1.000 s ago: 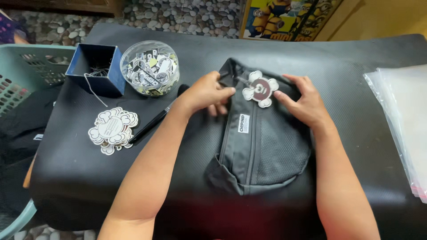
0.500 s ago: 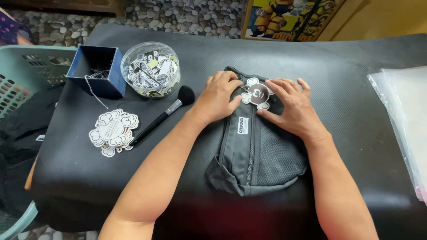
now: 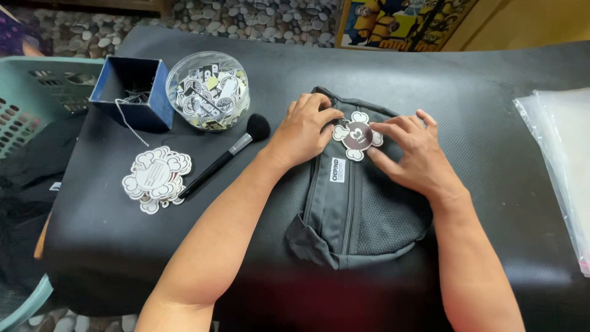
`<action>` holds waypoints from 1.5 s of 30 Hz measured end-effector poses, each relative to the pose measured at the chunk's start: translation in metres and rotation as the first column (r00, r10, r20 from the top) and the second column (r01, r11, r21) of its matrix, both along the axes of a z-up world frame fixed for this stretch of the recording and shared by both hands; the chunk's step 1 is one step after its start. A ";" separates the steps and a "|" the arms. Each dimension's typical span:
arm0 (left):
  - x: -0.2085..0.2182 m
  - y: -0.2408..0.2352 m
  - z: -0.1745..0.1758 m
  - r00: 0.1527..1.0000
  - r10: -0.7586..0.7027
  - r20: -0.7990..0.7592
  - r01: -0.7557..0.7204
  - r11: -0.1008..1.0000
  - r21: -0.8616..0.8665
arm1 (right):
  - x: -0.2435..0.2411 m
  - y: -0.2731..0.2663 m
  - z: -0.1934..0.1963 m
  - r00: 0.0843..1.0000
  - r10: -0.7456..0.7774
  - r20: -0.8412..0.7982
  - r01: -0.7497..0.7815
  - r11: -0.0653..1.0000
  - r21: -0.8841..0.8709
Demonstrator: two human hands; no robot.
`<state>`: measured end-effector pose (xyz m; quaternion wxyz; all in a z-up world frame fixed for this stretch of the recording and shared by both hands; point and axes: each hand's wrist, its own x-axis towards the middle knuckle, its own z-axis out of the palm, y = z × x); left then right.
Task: The person attaches a bear-shaped keychain to the zipper of a black bag using a small metal clasp. They then use a brush to dust the bag and place it into a clear plastic bag.
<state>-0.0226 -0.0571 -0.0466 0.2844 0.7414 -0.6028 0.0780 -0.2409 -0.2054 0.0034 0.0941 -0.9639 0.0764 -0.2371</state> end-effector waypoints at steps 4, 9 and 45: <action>0.000 0.000 0.000 1.000 0.008 0.003 -0.008 1.000 0.008 | 0.000 -0.004 -0.004 0.998 0.008 -0.065 -0.010 1.000 -0.024; 0.001 0.004 0.002 1.000 -0.004 -0.005 0.004 1.000 0.015 | 0.001 -0.008 -0.013 0.999 -0.032 -0.035 0.030 0.997 -0.073; -0.041 0.031 0.119 0.823 0.186 -0.537 0.171 0.820 0.547 | -0.172 -0.125 0.033 0.818 -0.511 -0.265 0.519 0.854 -0.042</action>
